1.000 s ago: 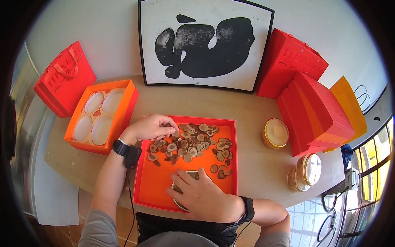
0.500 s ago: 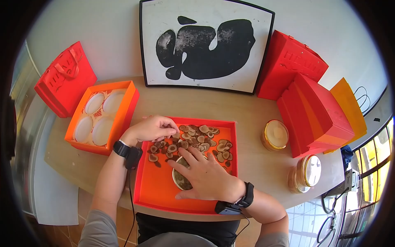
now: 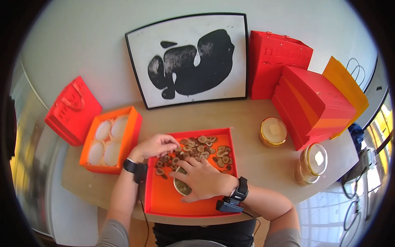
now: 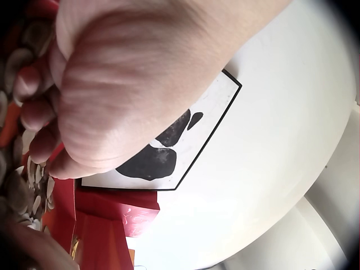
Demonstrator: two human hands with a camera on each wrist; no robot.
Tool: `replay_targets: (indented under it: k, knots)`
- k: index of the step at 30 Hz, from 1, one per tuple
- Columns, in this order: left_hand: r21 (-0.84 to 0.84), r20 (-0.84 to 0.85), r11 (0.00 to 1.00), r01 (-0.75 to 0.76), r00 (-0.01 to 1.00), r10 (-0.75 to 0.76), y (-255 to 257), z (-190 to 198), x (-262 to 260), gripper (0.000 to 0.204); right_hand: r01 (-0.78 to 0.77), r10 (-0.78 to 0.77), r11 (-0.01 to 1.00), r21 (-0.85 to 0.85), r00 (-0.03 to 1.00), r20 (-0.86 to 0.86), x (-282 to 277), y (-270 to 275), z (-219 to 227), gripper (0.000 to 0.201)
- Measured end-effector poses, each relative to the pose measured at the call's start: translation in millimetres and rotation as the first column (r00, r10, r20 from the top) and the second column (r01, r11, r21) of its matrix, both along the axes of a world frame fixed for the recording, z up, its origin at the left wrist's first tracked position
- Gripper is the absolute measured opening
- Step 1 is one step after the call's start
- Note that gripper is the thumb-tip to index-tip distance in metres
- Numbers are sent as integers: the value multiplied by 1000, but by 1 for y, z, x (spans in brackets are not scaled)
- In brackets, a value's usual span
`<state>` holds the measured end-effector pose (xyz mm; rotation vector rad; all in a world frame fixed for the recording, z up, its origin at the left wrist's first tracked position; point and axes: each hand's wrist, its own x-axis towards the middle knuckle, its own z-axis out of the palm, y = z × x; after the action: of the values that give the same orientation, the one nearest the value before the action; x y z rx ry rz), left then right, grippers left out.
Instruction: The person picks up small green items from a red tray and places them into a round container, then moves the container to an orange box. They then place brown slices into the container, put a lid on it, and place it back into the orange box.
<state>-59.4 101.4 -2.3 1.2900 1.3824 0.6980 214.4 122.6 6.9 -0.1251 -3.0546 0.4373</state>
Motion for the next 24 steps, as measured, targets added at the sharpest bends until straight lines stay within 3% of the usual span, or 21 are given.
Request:
replay_targets:
  k: [7,10,12,13,15,16,18,19,20,21,23,24]
  knots:
    - [70,-19,997,46,999,-45,-8,30,18,27,-12,12,1000,-8,1000,19,2,3,0,88]
    - [175,-137,979,100,988,-77,-25,51,38,32,-31,32,999,-22,998,57,3,5,-1,91]
    - [379,-363,921,92,930,57,-44,63,55,42,-72,51,993,-91,975,-215,2,12,-12,74]
    - [373,-369,922,98,928,50,-55,65,64,42,-68,45,993,-97,974,-222,1,16,-9,74]
    - [567,-402,824,13,877,263,-76,62,78,43,26,-136,886,-462,969,-206,-4,34,5,44]
    - [555,-454,832,-7,835,310,-84,60,78,47,30,-144,883,-469,967,-210,-5,40,4,44]
    - [550,-521,835,27,792,318,-100,56,89,49,256,-622,648,-717,721,-305,-10,53,-5,26]
    - [548,-579,835,52,744,333,-107,53,92,51,256,-624,646,-719,719,-306,-13,58,-13,26]
    - [503,-595,857,108,763,253,-109,48,94,64,260,-685,590,-765,663,-303,-14,63,-21,26]
    - [504,-593,857,103,763,258,-111,46,99,64,258,-739,533,-806,606,-295,-15,67,-25,25]
    - [368,-759,862,349,649,61,-113,48,117,78,242,-731,565,-789,589,-343,-15,68,-24,25]
    - [388,-773,822,416,632,46,-110,39,118,91,229,-744,543,-808,578,-336,-16,70,-27,25]
